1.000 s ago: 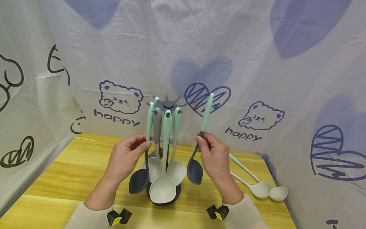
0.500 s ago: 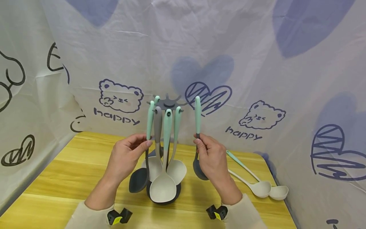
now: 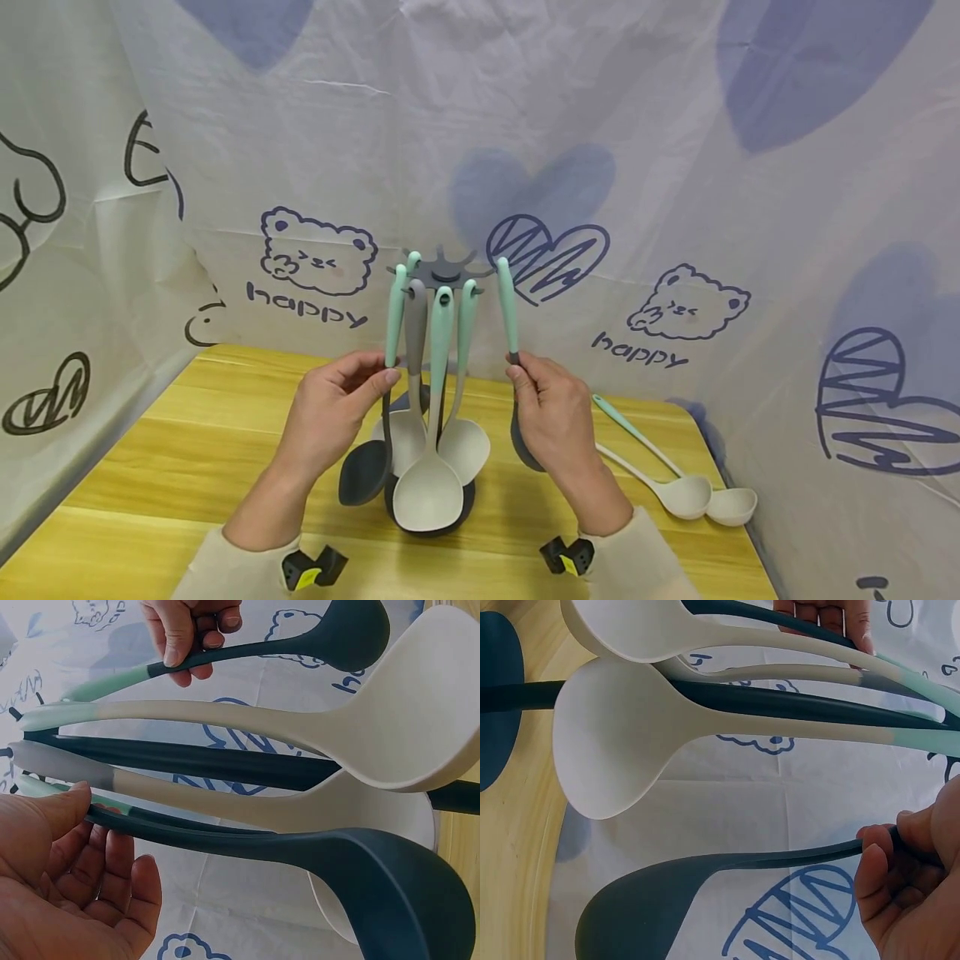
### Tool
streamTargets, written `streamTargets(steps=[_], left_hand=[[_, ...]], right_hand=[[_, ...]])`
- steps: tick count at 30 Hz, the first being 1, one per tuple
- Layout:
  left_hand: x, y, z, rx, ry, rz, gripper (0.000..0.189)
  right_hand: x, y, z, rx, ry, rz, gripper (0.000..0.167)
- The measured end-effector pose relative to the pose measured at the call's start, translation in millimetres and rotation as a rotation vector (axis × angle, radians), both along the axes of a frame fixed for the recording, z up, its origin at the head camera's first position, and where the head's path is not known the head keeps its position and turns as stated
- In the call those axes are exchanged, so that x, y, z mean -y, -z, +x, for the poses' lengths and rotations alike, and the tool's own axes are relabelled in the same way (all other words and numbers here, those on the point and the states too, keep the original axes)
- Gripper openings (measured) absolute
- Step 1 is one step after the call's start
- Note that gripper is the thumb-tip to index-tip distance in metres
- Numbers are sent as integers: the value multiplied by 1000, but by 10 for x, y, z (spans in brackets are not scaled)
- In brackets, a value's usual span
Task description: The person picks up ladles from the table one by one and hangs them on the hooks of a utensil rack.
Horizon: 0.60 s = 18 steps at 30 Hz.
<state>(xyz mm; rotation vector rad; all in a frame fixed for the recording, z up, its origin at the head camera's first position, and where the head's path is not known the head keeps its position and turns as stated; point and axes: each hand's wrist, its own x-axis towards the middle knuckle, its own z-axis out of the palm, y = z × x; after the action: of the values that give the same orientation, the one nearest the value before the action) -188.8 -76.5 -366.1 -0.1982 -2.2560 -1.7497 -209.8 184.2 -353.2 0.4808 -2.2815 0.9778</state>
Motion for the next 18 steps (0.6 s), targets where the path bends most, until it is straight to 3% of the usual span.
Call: streamTargets(steps=[18], left_hand=[[-1, -2, 7, 2, 1, 11, 18]], right_hand=[[27, -1, -66, 12, 4, 29, 18]])
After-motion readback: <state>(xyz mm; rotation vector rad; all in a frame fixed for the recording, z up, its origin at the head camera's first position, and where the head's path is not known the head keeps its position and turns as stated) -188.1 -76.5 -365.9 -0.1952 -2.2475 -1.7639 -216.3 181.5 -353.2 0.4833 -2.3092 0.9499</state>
